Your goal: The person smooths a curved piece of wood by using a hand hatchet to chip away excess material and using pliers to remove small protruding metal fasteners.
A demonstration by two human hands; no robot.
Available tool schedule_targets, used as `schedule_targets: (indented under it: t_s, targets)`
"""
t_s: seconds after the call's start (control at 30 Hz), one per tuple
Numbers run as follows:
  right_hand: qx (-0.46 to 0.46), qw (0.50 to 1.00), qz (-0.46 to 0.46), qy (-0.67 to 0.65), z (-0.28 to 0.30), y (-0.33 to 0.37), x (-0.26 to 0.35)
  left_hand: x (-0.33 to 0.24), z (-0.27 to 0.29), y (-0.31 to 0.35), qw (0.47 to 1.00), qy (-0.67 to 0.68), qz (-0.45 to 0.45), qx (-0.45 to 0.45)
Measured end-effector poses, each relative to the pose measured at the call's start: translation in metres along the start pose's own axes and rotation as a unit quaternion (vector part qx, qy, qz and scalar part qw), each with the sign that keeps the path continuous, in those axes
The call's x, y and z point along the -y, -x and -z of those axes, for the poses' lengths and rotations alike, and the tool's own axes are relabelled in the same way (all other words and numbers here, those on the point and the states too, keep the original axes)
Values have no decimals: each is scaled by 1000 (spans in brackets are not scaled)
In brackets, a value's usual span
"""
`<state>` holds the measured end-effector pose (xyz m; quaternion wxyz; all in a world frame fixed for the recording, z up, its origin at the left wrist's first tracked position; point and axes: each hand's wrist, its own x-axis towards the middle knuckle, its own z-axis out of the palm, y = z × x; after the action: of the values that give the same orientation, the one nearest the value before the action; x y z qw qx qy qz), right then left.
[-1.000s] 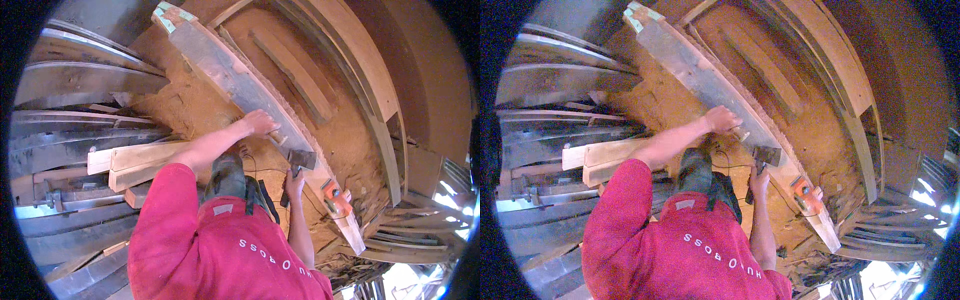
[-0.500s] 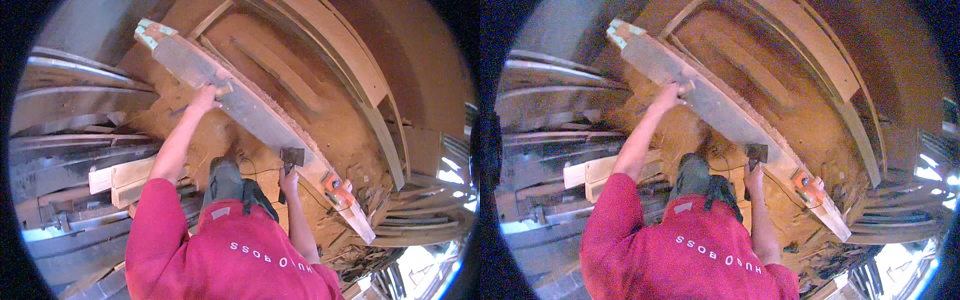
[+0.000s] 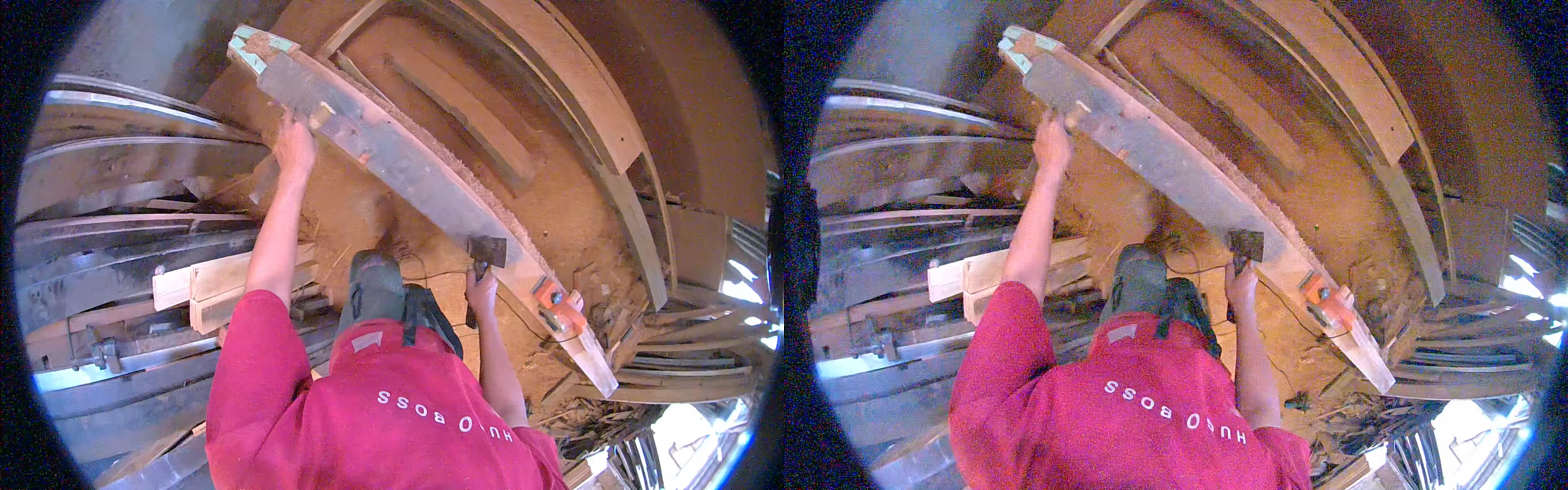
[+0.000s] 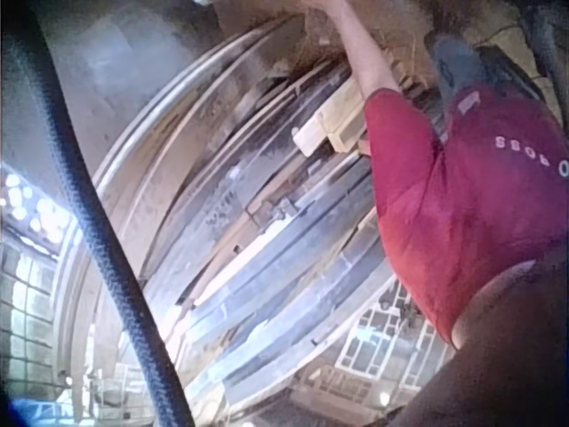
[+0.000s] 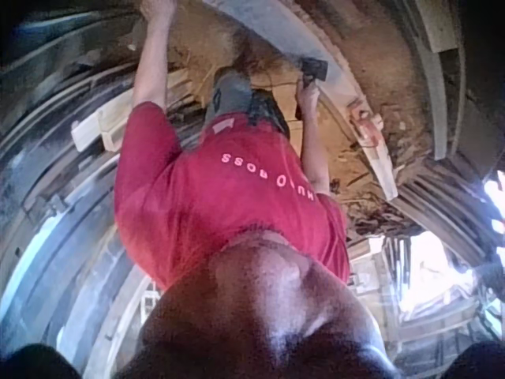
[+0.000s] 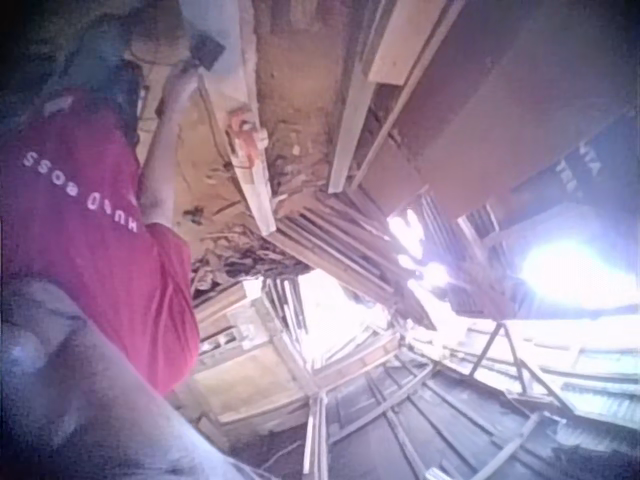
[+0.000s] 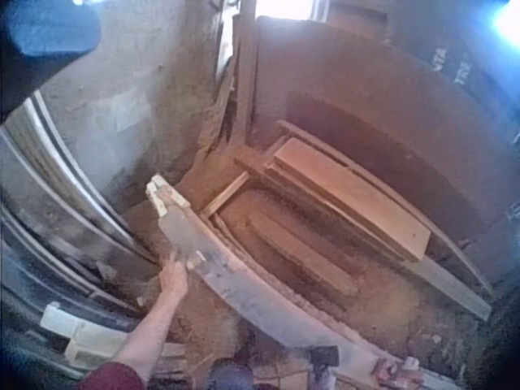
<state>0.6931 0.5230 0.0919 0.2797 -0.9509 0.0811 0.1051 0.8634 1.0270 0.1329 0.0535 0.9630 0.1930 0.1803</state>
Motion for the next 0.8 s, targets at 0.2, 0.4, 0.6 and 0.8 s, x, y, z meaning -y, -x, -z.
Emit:
schedule_targets:
  t_s: [0.2, 0.4, 0.6, 0.8]
  targets:
    - [73, 995, -64, -9, 11, -2, 19, -33, -5, 30, 912, 314, 166, 203]
    - [-13, 999, 45, 18, 3, 0, -18, -96, 33, 10, 680, 689, 246, 50]
    - [114, 977, -118, -136, 49, -9, 67, -96, 9, 16, 562, 774, 286, -60]
    - [104, 991, -30, -78, 81, -29, 134, -113, 4, 22, 629, 719, 280, -96]
